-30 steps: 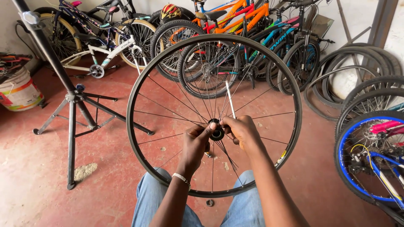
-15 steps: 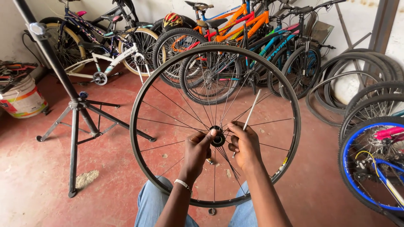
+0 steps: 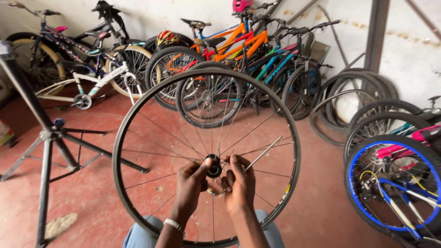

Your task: Lacing a bicycle wheel by inserting spokes into the hub and rim.

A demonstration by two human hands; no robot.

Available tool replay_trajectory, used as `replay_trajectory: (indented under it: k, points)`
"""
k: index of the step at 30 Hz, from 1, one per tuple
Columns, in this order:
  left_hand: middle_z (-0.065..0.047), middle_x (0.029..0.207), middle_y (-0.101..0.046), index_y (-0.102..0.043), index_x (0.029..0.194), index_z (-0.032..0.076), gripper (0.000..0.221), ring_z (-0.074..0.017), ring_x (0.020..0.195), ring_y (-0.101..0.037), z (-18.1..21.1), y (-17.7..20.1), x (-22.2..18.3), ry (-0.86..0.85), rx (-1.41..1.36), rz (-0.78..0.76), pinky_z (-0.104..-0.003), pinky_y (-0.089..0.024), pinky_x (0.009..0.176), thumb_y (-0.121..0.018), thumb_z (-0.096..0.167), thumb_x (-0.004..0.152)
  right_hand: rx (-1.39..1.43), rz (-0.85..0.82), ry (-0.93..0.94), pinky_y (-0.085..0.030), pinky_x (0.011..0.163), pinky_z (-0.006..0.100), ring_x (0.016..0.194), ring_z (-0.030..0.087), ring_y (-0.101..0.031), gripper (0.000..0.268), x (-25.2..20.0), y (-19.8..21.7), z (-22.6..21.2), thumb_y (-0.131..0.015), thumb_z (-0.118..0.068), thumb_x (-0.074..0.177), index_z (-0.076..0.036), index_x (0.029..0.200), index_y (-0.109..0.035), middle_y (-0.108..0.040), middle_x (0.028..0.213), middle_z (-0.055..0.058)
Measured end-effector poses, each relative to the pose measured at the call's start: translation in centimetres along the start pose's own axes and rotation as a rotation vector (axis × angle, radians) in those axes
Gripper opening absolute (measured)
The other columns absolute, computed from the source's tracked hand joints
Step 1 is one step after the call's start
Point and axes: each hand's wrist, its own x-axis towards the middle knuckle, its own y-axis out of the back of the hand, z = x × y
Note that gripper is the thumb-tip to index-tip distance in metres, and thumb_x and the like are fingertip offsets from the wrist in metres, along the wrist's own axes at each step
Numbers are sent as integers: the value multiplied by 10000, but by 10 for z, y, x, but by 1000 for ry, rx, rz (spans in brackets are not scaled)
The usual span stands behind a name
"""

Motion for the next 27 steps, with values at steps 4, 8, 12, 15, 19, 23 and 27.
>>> replay_trajectory:
  k: [4, 8, 12, 15, 19, 23, 27]
  points:
    - [-53, 531, -439, -675, 834, -114, 298, -109, 457, -363, 8, -9, -5, 20, 37, 26, -225, -299, 424, -649, 182, 831, 73, -29, -22, -202, 350, 188, 397, 35, -269, 203, 8, 6, 3, -557, -188, 897, -73, 1053, -616, -651, 1005, 70]
    - [-94, 621, -537, -674, 887, -101, 252, -106, 473, -357, 5, -11, -7, -3, -10, 14, -231, -291, 429, -667, 141, 814, 44, -47, -47, -166, 335, 191, 392, 36, -250, 275, 11, -3, 0, -532, -266, 907, -53, 1057, -618, -655, 947, 73]
    - [-91, 648, -550, -670, 907, -113, 211, -103, 496, -370, -7, -19, -7, -5, -233, 43, -232, -280, 449, -660, 76, 815, -6, 39, -45, -177, 386, 168, 445, 30, -288, 258, 8, -21, -7, -595, -226, 870, -31, 1027, -658, -595, 823, 48]
    - [-48, 580, -488, -675, 853, -104, 227, -73, 441, -310, -6, -38, -11, -32, -347, 137, -224, -205, 397, -612, 113, 875, -48, 81, -36, -276, 456, 164, 555, 66, -424, 244, 11, -32, -18, -641, -155, 829, -18, 1030, -663, -607, 803, 82]
    - [-81, 569, -500, -603, 743, -72, 262, -93, 409, -328, -3, -48, -17, -3, -361, 240, -235, -208, 356, -624, 145, 887, -177, -11, 45, -139, 365, 207, 393, 32, -272, 225, 9, -38, -33, -615, -190, 845, -32, 994, -673, -593, 729, 62]
    - [-144, 620, -548, -588, 795, -105, 226, -115, 435, -354, -18, -45, -21, -19, -437, 243, -240, -233, 391, -623, 104, 873, -260, 18, 66, -142, 407, 189, 454, 53, -256, 217, 11, -36, -35, -579, -154, 866, -2, 1001, -656, -631, 745, 117]
    - [-174, 707, -592, -515, 834, -66, 202, -128, 467, -400, -17, -40, -23, 6, -504, 275, -236, -275, 408, -609, 106, 883, -250, 16, 51, -145, 411, 187, 463, 51, -249, 179, 12, -37, -26, -565, -129, 886, -14, 997, -645, -635, 762, 106]
